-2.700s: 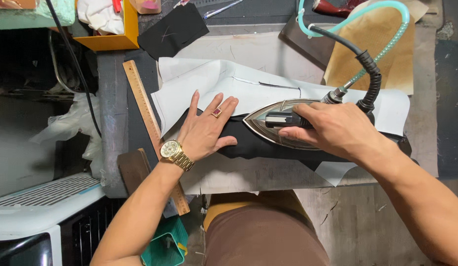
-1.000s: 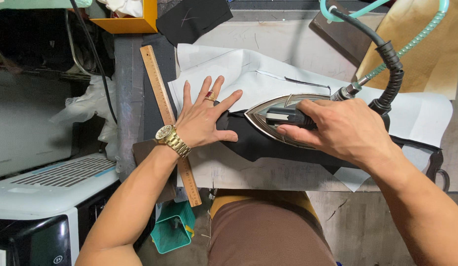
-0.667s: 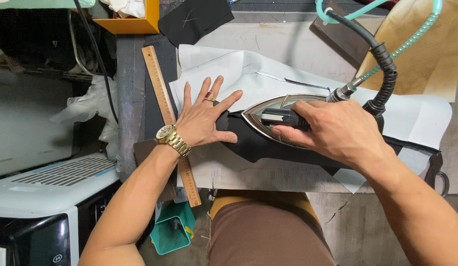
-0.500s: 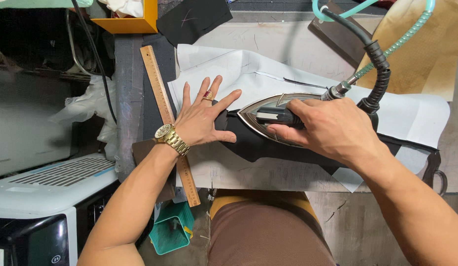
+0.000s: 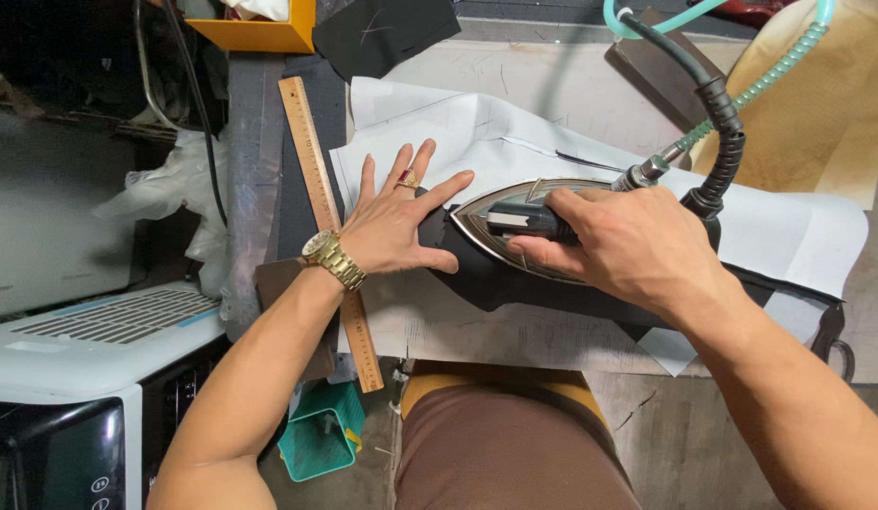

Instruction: The person prepares fabric for upholstery by positioning white fabric over a black base, applying heat with an iron through a protective cloth, pressing with a wooden block, and trimming the edge with shears.

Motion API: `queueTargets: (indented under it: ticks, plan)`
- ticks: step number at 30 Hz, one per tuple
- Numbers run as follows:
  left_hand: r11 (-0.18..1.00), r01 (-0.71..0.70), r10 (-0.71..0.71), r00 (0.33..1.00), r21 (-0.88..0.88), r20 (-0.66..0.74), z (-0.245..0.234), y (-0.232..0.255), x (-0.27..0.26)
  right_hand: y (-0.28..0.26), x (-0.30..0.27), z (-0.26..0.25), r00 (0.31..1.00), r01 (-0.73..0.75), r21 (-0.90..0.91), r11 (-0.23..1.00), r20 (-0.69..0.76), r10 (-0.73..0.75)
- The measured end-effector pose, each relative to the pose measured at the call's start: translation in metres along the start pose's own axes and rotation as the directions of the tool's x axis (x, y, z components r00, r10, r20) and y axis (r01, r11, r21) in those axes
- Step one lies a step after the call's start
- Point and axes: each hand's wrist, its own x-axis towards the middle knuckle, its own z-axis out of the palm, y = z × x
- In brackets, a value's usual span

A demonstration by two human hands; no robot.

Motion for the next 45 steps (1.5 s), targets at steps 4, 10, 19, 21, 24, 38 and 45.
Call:
queueTargets:
  ticks: [4, 10, 19, 21, 24, 38, 45]
  plan:
    - [0.998, 0.007, -0.01, 0.999, -0.06, -0.051, -0.004, -0.001, -0.005, 0.002, 0.001, 0.002, 1.0, 0.002, -0.002, 1.0, -0.003, -0.002]
    - [0.995, 0.096, -0.096, 0.995, -0.029, 0.012, 0.002, -0.007, -0.005, 0.002, -0.001, 0.0, 0.998, 0.038, 0.009, 0.999, -0.048, -0.037]
    - [0.995, 0.079, -0.079, 0.997, -0.067, -0.001, 0.004, -0.008, -0.003, -0.001, 0.002, 0.004, 0.999, 0.009, -0.036, 0.999, -0.039, -0.011]
    - [0.993, 0.077, -0.076, 0.997, -0.094, 0.008, 0.005, -0.009, -0.003, 0.001, 0.004, 0.012, 0.996, 0.037, -0.05, 0.998, -0.078, -0.041]
    - [0.968, 0.096, -0.085, 0.995, -0.234, 0.056, -0.002, -0.007, -0.006, -0.003, 0.007, 0.012, 0.994, 0.05, -0.049, 0.998, -0.098, -0.055]
    - [0.029, 0.209, -0.444, 0.879, -0.977, 0.175, 0.052, -0.048, 0.011, -0.021, 0.02, 0.003, 0.994, 0.077, -0.069, 0.995, -0.078, -0.083]
    - [0.526, 0.333, -0.805, 0.492, -0.783, -0.332, 0.057, -0.028, -0.048, -0.024, 0.024, -0.009, 0.995, 0.069, -0.029, 0.997, 0.067, -0.067]
